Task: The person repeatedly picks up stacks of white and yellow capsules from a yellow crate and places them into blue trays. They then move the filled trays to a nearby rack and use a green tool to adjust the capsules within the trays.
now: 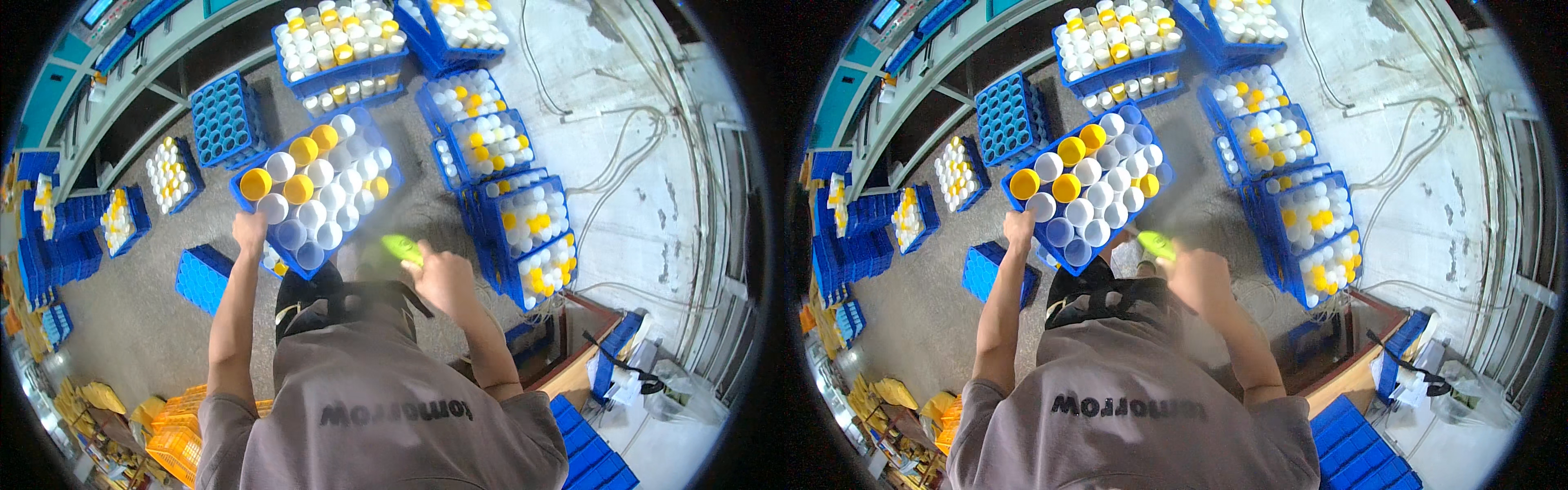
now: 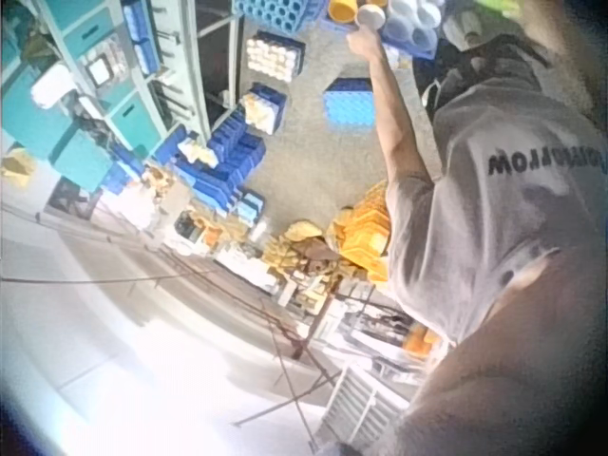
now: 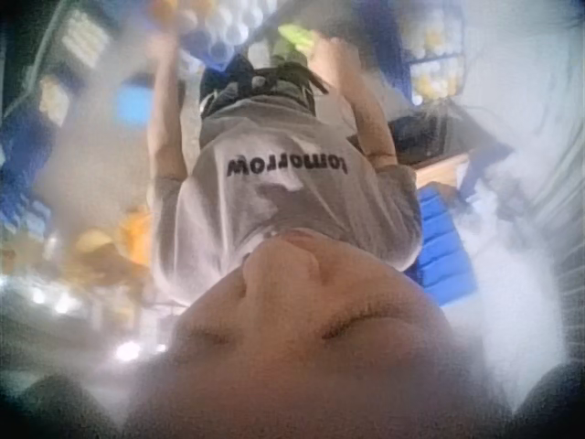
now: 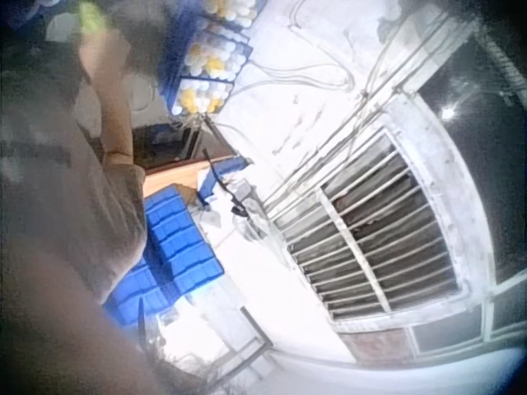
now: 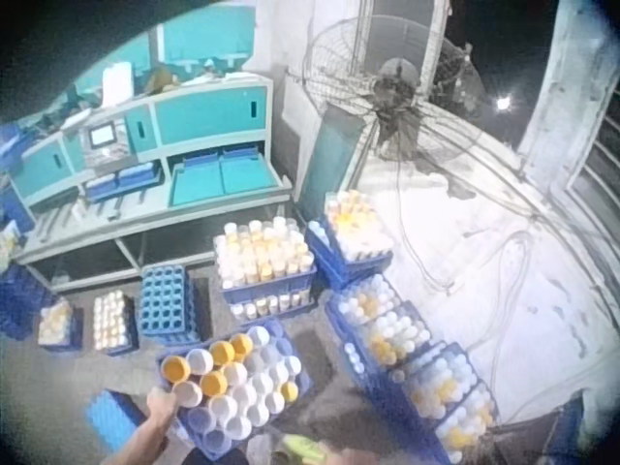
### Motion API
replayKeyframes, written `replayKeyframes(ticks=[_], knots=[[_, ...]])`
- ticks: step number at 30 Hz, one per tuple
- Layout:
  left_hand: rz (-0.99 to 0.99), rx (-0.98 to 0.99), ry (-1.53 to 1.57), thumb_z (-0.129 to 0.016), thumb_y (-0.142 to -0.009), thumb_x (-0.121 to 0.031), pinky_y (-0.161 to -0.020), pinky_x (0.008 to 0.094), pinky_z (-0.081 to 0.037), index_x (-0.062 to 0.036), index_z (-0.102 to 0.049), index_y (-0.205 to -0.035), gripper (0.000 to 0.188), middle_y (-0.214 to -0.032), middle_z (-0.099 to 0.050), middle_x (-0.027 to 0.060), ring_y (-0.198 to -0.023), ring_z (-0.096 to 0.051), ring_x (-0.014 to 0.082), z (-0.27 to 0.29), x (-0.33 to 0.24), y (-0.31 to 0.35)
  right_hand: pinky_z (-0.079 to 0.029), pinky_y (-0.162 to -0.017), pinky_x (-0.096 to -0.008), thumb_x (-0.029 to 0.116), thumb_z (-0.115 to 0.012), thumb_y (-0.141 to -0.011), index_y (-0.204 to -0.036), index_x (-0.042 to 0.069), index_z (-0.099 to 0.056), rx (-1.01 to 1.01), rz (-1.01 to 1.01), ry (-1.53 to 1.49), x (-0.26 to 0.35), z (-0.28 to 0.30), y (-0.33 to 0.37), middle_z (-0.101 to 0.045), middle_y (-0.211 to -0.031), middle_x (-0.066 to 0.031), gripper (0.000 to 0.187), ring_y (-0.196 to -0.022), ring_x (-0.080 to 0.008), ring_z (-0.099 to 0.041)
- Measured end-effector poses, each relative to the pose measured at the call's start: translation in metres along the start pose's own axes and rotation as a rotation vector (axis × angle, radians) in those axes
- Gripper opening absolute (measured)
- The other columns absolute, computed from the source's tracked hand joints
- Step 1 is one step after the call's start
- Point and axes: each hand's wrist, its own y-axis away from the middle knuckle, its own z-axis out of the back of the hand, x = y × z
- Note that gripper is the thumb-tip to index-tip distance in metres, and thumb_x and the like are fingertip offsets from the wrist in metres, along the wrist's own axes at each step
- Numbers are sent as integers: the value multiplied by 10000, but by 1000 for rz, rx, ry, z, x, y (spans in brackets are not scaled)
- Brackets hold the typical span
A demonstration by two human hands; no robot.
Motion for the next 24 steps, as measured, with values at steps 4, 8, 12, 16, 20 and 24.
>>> replayKeyframes(ticks=[4,8,12,16,20,24], knots=[[-37,16,7,-610,-747,-252,-878,487,-514,80,-719,-905,383,-915,-683,324,-954,-672,463,19,-26,-49,-521,-586,-479,382,-621,-920,-1085,44,-609,-34,77,-54,33,33,-55,-658,-683,-178,376,-639,-367,-671],[-58,72,-23,-620,-776,-276,-874,494,-513,73,-717,-919,389,-918,-680,325,-962,-665,468,24,-60,-123,-516,-602,-493,414,-619,-920,-1082,49,-603,-85,-10,50,72,55,-142,-665,-719,-177,400,-660,-372,-672],[-93,116,-8,-651,-784,-328,-870,497,-516,68,-718,-921,424,-930,-678,325,-956,-660,480,38,-81,-202,-512,-586,-485,418,-584,-942,-1118,115,-607,24,79,16,109,93,-207,-678,-761,-161,351,-697,-360,-679],[-42,179,23,-710,-788,-357,-798,473,-533,83,-709,-873,448,-877,-692,310,-904,-700,426,61,-75,-280,-523,-620,-521,442,-544,-954,-1187,113,-590,-133,71,94,116,135,-267,-682,-772,-180,405,-722,-389,-680],[54,245,138,-754,-788,-281,-721,421,-530,79,-714,-863,371,-828,-712,267,-791,-728,320,86,-53,-337,-518,-615,-542,389,-567,-928,-1235,49,-575,44,-186,292,102,161,-329,-674,-726,-207,458,-709,-403,-678],[1,275,466,-699,-843,-163,-667,337,-510,32,-713,-1016,261,-860,-709,79,-737,-644,152,131,-46,-353,-515,-629,-539,363,-588,-914,-1228,25,-569,-114,-157,184,105,187,-379,-683,-754,-219,462,-706,-417,-670]])
